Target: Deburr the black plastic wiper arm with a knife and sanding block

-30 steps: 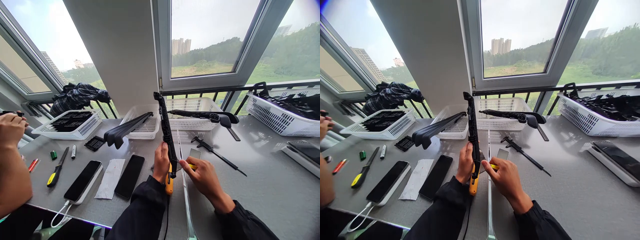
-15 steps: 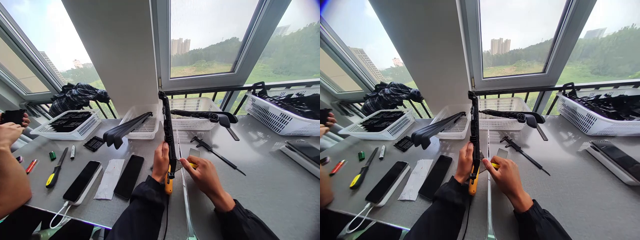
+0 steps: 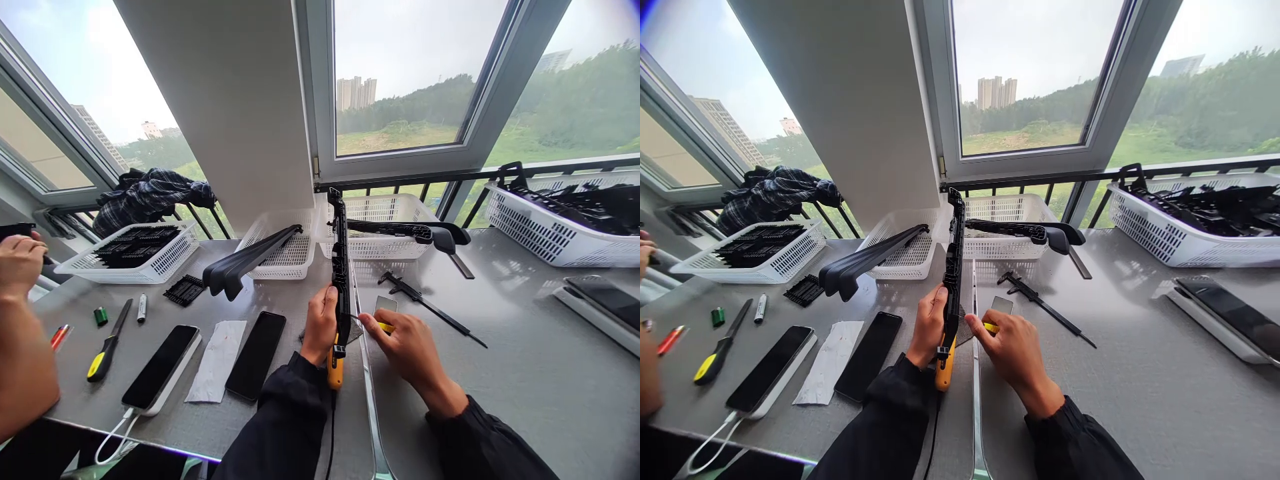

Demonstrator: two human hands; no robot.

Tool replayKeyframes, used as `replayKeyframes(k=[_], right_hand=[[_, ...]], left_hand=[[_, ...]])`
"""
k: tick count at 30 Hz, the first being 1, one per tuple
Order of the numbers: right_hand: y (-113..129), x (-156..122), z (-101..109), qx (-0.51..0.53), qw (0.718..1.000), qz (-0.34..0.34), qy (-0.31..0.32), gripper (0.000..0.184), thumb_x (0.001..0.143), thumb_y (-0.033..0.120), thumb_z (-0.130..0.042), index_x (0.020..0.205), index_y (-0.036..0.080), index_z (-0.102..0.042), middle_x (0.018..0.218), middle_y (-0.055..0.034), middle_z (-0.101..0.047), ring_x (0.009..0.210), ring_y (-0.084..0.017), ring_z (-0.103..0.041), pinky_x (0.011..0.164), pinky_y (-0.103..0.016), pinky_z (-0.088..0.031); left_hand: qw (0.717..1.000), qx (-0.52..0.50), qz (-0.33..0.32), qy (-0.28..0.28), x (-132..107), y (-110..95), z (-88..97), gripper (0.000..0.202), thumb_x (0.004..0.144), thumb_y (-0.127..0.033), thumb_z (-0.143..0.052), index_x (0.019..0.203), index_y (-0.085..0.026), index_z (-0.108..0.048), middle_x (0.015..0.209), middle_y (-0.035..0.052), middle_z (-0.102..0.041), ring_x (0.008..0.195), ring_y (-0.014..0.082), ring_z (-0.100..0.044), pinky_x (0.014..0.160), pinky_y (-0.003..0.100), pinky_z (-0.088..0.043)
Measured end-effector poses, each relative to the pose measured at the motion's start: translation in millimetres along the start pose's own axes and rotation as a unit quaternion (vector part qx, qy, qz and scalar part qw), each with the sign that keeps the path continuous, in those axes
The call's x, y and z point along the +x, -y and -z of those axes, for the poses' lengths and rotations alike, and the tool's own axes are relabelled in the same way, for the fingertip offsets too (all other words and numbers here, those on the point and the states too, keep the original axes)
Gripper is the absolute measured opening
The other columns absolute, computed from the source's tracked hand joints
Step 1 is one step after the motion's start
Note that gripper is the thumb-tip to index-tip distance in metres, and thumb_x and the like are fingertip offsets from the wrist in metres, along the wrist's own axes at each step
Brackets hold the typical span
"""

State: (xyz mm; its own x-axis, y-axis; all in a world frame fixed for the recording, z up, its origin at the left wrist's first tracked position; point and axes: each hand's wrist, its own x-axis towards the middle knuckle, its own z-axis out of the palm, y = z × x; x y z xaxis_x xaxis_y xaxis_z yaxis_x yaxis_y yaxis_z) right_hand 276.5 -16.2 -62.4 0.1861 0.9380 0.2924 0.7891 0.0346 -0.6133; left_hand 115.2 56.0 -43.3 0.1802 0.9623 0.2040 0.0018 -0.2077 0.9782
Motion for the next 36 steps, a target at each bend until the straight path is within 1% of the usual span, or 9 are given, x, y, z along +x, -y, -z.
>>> replayKeyframes(k=[5,11,14,19,24,28,30,33,36], right_hand=[[-8,6,4,-0.01,0.999,-0.028,-0.04,0.084,0.101,0.09,-0.031,0.058,0.024,-0.061,0.056,-0.0033,-0.062,0.053,-0.018,-0.05,0.057,-0.03,-0.027],[-14,11,11,-0.005,0.996,-0.065,-0.064,0.085,0.097,0.094,-0.033,0.066,0.024,-0.069,0.061,-0.0047,-0.067,0.057,-0.019,-0.054,0.06,-0.029,-0.028],[-13,11,9,-0.002,0.996,-0.058,-0.065,0.084,0.098,0.093,-0.034,0.066,0.024,-0.07,0.061,-0.0051,-0.068,0.058,-0.02,-0.056,0.06,-0.03,-0.028],[-9,10,7,0.022,0.999,-0.031,-0.039,0.083,0.1,0.091,-0.034,0.06,0.024,-0.062,0.058,-0.003,-0.063,0.056,-0.017,-0.05,0.06,-0.03,-0.028],[-11,11,13,0.04,0.995,-0.065,-0.067,0.084,0.097,0.095,-0.032,0.059,0.024,-0.058,0.057,-0.002,-0.06,0.055,-0.017,-0.044,0.059,-0.03,-0.029],[-13,13,14,0.038,0.995,-0.075,-0.06,0.086,0.094,0.098,-0.03,0.058,0.024,-0.056,0.057,-0.0021,-0.059,0.055,-0.017,-0.043,0.058,-0.03,-0.028],[-14,13,13,0.041,0.995,-0.069,-0.054,0.086,0.094,0.098,-0.03,0.058,0.024,-0.056,0.058,-0.0022,-0.059,0.056,-0.017,-0.044,0.059,-0.03,-0.028],[-14,13,13,0.039,0.995,-0.071,-0.063,0.085,0.094,0.097,-0.032,0.058,0.024,-0.055,0.058,-0.0023,-0.059,0.056,-0.017,-0.044,0.059,-0.03,-0.029],[-14,13,13,0.039,0.995,-0.065,-0.07,0.084,0.095,0.096,-0.033,0.057,0.025,-0.054,0.056,-0.0025,-0.058,0.055,-0.017,-0.043,0.059,-0.031,-0.028]], left_hand=[[0.998,-0.009,0.008,0.065,-4,-2,-4.4,0.05,0.103,-0.065,-0.052,0.073,-0.024,-0.047,0.066,-0.0039,-0.042,0.06,0.0146,-0.035,0.057,0.028,-0.033],[0.987,-0.02,0.029,0.154,-6,1,-6.9,0.046,0.103,-0.062,-0.051,0.077,-0.024,-0.05,0.066,-0.0055,-0.038,0.058,0.0138,-0.032,0.055,0.028,-0.03],[0.986,-0.025,0.038,0.158,-6,2,-6.8,0.046,0.103,-0.062,-0.052,0.079,-0.024,-0.05,0.067,-0.0057,-0.038,0.059,0.0137,-0.032,0.055,0.028,-0.03],[0.989,-0.013,0.029,0.142,-6,4,-6.4,0.048,0.103,-0.063,-0.053,0.076,-0.024,-0.048,0.068,-0.0049,-0.04,0.061,0.0142,-0.033,0.057,0.029,-0.031],[0.988,-0.01,0.029,0.154,-6,6,-6.1,0.045,0.106,-0.059,-0.049,0.08,-0.023,-0.051,0.068,-0.0053,-0.039,0.061,0.0138,-0.033,0.058,0.028,-0.031],[0.984,-0.02,0.036,0.172,-6,6,-6.1,0.045,0.107,-0.06,-0.049,0.084,-0.021,-0.053,0.069,-0.0056,-0.04,0.061,0.0126,-0.034,0.056,0.026,-0.031],[0.984,-0.027,0.039,0.173,-6,6,-6.5,0.044,0.105,-0.062,-0.053,0.093,-0.019,-0.059,0.071,-0.0057,-0.042,0.061,0.012,-0.034,0.055,0.025,-0.031],[0.981,-0.04,0.046,0.183,-7,7,-7.3,0.051,0.103,-0.064,-0.056,0.115,-0.015,-0.065,0.072,-0.0064,-0.042,0.059,0.0112,-0.032,0.052,0.025,-0.029],[0.98,-0.044,0.047,0.189,-7,10,-7.6,0.056,0.103,-0.065,-0.056,0.122,-0.014,-0.066,0.071,-0.007,-0.041,0.058,0.0107,-0.032,0.051,0.024,-0.028]])
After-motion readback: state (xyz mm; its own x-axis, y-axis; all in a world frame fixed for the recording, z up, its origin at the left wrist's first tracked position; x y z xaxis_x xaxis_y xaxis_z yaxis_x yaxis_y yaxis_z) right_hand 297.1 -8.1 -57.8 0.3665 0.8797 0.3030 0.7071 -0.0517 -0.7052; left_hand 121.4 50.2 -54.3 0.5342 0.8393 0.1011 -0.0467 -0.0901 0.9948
